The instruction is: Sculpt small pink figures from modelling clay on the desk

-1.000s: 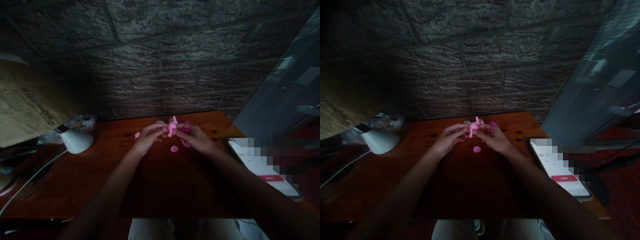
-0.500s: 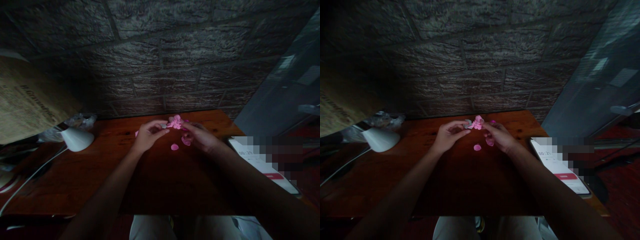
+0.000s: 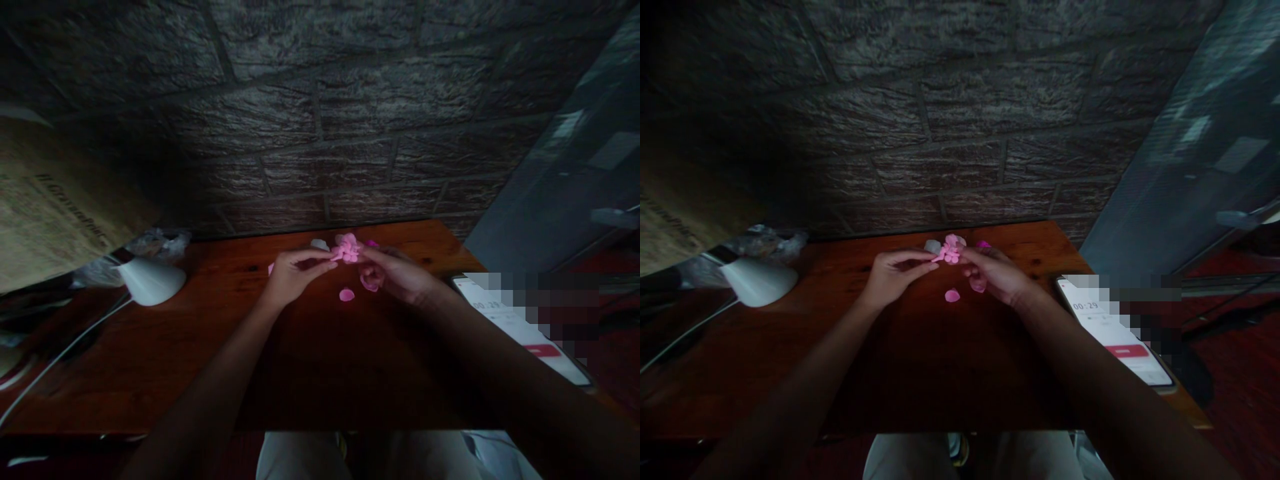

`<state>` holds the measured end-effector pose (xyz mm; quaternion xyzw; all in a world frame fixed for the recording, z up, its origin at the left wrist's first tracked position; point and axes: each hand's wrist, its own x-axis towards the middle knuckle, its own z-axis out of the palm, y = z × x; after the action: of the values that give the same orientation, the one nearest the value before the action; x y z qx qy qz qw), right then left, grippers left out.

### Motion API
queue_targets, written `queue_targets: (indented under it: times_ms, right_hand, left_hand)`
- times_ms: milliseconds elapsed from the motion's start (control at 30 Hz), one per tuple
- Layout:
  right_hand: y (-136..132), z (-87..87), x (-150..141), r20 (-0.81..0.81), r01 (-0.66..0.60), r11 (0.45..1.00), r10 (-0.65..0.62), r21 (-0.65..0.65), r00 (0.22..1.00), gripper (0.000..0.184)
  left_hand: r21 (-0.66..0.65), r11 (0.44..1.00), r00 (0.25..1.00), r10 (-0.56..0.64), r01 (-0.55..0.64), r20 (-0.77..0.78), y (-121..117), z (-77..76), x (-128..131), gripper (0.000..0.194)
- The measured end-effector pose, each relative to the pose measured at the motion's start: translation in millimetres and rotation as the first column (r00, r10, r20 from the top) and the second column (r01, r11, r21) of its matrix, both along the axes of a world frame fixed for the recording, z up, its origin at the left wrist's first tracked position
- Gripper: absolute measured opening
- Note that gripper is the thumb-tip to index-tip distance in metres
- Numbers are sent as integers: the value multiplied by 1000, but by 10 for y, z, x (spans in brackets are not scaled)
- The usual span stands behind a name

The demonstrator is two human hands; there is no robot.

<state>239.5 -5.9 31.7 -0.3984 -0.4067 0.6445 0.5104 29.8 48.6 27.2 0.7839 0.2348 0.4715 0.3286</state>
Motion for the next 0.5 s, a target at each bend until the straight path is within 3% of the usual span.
queue_targets:
  times_ms: [500]
  right_hand:
    - [-8, -6, 17, 24, -44, 998, 43, 41, 999, 39]
  left_hand:
    - [-111, 994, 999, -22, 18, -41, -8, 71, -45, 11]
